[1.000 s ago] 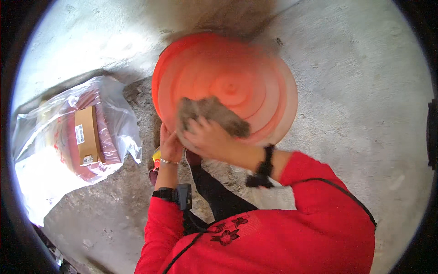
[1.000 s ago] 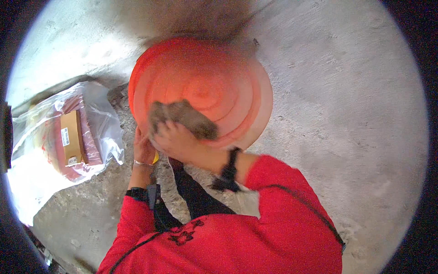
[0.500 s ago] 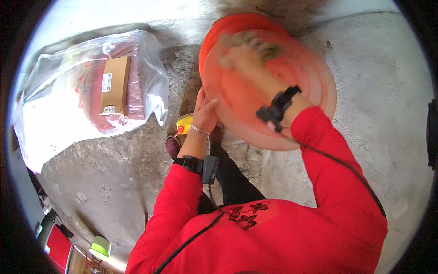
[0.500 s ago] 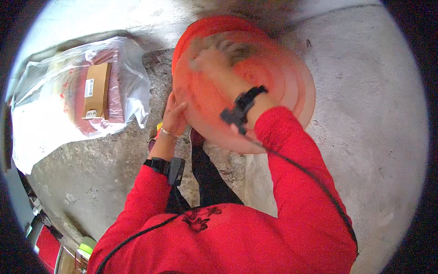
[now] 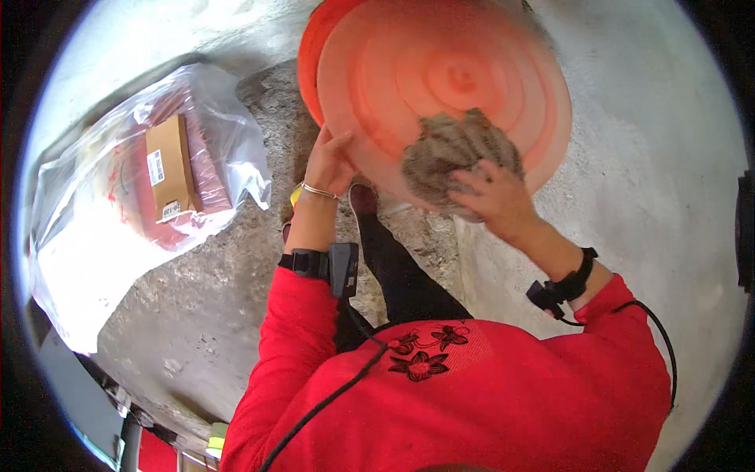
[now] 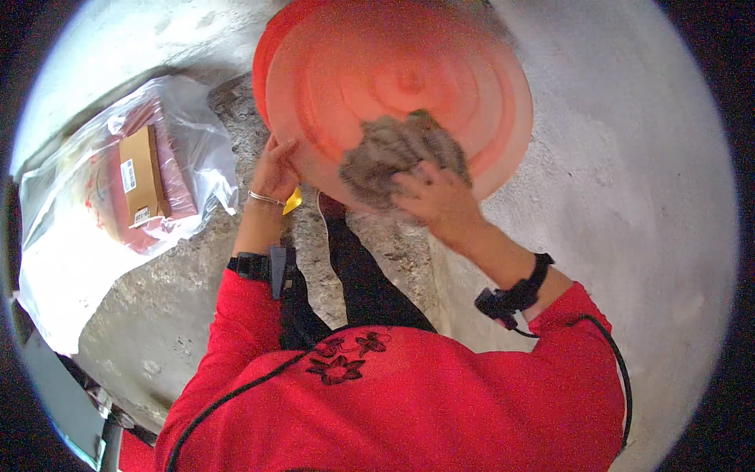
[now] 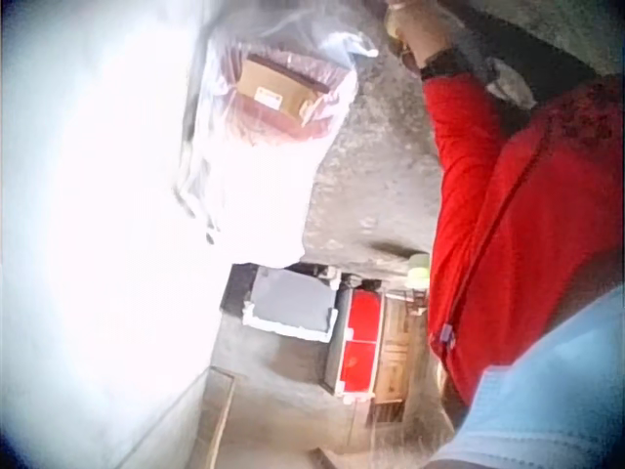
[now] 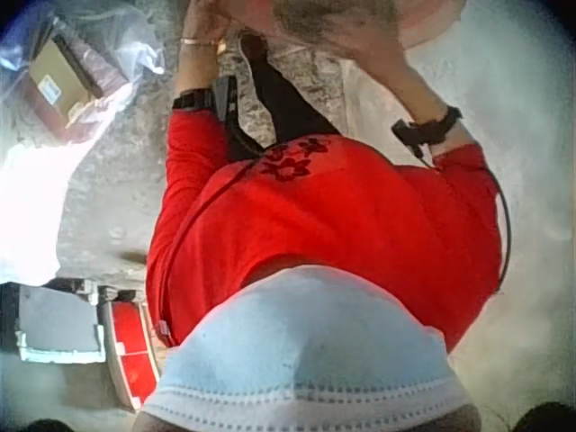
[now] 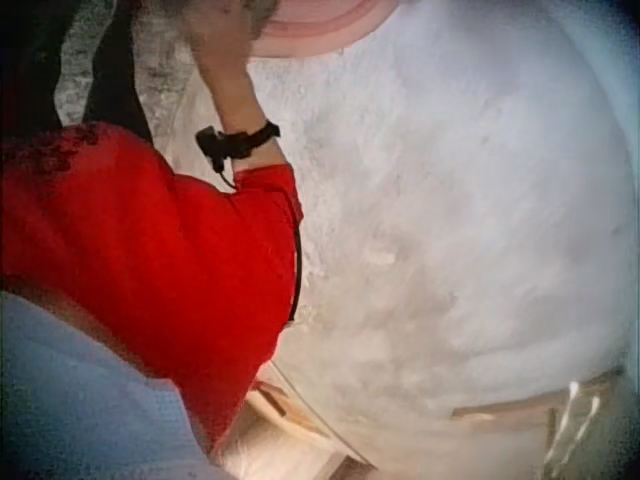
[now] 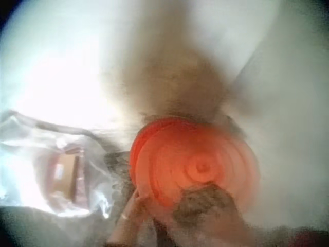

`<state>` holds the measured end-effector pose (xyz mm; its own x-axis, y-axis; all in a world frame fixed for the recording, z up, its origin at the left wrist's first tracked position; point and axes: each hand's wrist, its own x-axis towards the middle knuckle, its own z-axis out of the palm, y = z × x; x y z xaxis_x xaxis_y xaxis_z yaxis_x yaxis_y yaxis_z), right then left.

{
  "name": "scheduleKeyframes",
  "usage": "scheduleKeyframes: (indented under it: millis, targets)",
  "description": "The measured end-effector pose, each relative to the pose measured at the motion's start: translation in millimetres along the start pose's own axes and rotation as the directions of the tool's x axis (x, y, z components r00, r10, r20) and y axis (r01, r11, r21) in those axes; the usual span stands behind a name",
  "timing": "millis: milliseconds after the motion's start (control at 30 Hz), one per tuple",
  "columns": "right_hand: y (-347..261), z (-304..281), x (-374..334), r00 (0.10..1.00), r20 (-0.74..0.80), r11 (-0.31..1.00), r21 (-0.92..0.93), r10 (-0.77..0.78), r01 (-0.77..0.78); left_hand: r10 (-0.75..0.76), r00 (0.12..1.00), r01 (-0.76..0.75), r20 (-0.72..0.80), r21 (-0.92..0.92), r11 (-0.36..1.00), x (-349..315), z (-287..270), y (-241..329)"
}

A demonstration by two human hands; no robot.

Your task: The person washes a small white bowl with a scouring pad in a basin of soapy water, then wipes several plastic bottles and a large red plastic lid using a cloth.

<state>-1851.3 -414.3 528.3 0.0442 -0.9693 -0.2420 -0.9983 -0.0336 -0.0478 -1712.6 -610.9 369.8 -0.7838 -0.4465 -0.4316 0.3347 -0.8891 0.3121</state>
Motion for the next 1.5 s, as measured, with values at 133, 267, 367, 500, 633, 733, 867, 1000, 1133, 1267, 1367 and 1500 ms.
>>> scheduleKeyframes:
  millis: [133,267,367,500,633,733,867,1000,1133,1267,1367,1500]
  targets:
    - [51,-5,-38,0.964,-0.05,0.948,-0.172,0.263,-0.267,0.038,0.991,-0.031,0.129,-0.055,0.998,-5,10,9]
    - [58,0,-25,0.819,-0.224,0.812,-0.148,0.529,-0.565,-0.062,0.995,0.075,0.074,-0.178,0.981,-5,-7,7]
    - [23,21,21,0.772,-0.134,0.778,-0.011,0.621,-0.628,-0.005,0.997,0.008,0.081,-0.037,0.999,-10,30,-12]
    - [-73,12,55,0.939,-0.284,0.975,0.165,0.193,-0.151,-0.017,0.997,0.018,0.082,-0.018,1.0,-37,5,-17]
    - [-43,26,23,0.896,-0.375,0.971,0.102,0.237,-0.215,0.047,0.996,-0.052,0.071,0.072,0.996,-65,12,-13]
    - [15,32,-4,0.869,-0.398,0.943,-0.032,0.293,-0.332,0.013,0.996,-0.017,0.083,0.044,0.999,-77,9,-6]
    - [105,22,4,0.816,-0.407,0.856,-0.137,0.411,-0.499,-0.012,0.992,0.008,0.129,0.031,0.999,-77,11,-7]
    - [131,25,44,0.705,-0.413,0.716,-0.161,0.577,-0.68,-0.031,0.987,0.025,0.158,0.038,0.999,-75,15,-3]
    - [33,27,83,0.892,-0.385,0.966,0.188,0.238,-0.177,0.019,0.995,-0.025,0.097,0.063,0.998,-74,7,4]
    - [-32,15,91,0.928,-0.369,0.979,0.163,-0.053,0.121,0.036,0.999,-0.039,0.027,0.154,0.987,-72,-9,0]
    - [7,22,103,0.92,-0.367,0.984,0.049,-0.139,0.169,0.008,0.999,-0.011,0.046,0.069,0.998,-81,1,3]
    - [98,23,86,0.968,-0.249,0.961,-0.264,0.012,-0.08,0.013,0.998,-0.019,0.06,0.108,0.994,-85,6,4]
